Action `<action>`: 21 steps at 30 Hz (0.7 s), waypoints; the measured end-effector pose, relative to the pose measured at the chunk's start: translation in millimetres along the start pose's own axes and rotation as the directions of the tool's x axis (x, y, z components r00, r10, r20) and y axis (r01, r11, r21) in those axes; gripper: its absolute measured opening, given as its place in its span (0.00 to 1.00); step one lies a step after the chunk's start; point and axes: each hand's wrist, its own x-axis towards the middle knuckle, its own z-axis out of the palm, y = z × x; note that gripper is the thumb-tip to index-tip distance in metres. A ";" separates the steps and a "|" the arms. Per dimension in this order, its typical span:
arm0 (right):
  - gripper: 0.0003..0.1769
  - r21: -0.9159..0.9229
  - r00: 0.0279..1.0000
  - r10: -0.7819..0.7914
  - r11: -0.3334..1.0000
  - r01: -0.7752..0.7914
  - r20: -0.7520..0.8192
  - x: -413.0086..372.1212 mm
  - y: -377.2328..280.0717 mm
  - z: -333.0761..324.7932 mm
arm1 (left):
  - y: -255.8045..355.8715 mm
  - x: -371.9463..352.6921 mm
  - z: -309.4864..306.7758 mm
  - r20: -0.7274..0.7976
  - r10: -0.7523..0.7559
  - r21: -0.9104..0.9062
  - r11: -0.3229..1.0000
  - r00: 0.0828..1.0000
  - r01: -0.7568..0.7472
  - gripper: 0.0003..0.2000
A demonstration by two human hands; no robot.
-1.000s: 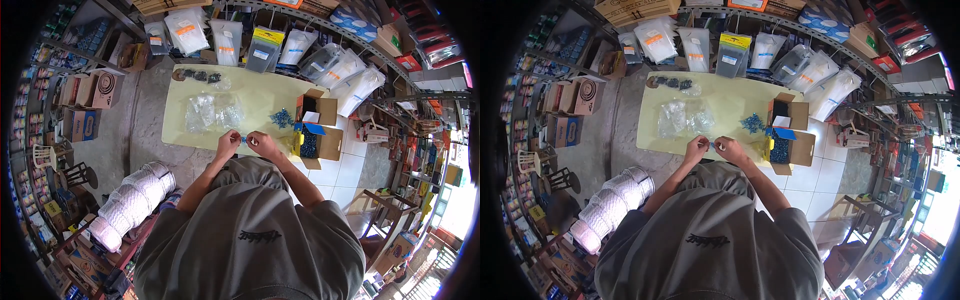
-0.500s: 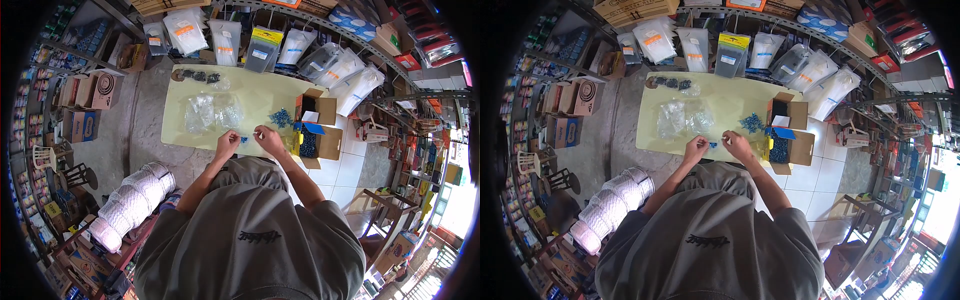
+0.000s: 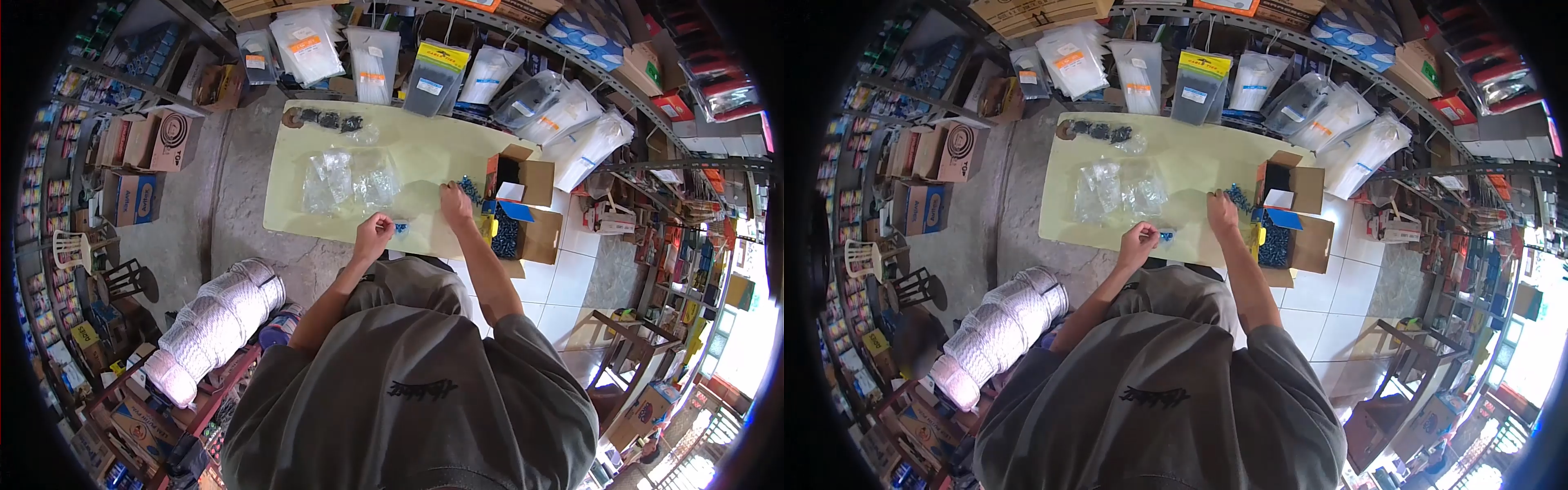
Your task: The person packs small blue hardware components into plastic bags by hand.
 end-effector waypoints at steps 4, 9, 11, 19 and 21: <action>0.06 0.012 0.999 -0.028 1.000 0.028 -0.021 -4.8 -8.5 -4.4 | -2.7 -1.6 1.2 0.000 0.002 -0.030 1.000 1.000 -0.002 0.05; 0.10 0.383 0.990 -0.080 0.916 0.117 -0.113 -31.1 -56.8 -50.6 | -3.1 0.5 0.0 0.015 -0.031 -0.072 0.997 0.999 0.032 0.05; 0.09 0.434 0.985 -0.135 0.885 0.168 -0.107 -49.3 -76.5 -60.5 | -4.8 3.0 -0.1 0.038 -0.061 -0.064 0.996 0.997 0.063 0.04; 0.11 0.479 0.956 -0.279 0.829 0.287 -0.090 -74.0 -88.3 -56.6 | 8.9 7.4 1.6 0.025 -0.051 0.013 0.999 0.998 0.051 0.04; 0.12 0.553 0.995 -0.092 0.831 0.053 0.043 -72.9 -83.0 -58.2 | 8.9 7.1 1.8 0.030 -0.069 0.011 0.998 0.997 0.069 0.04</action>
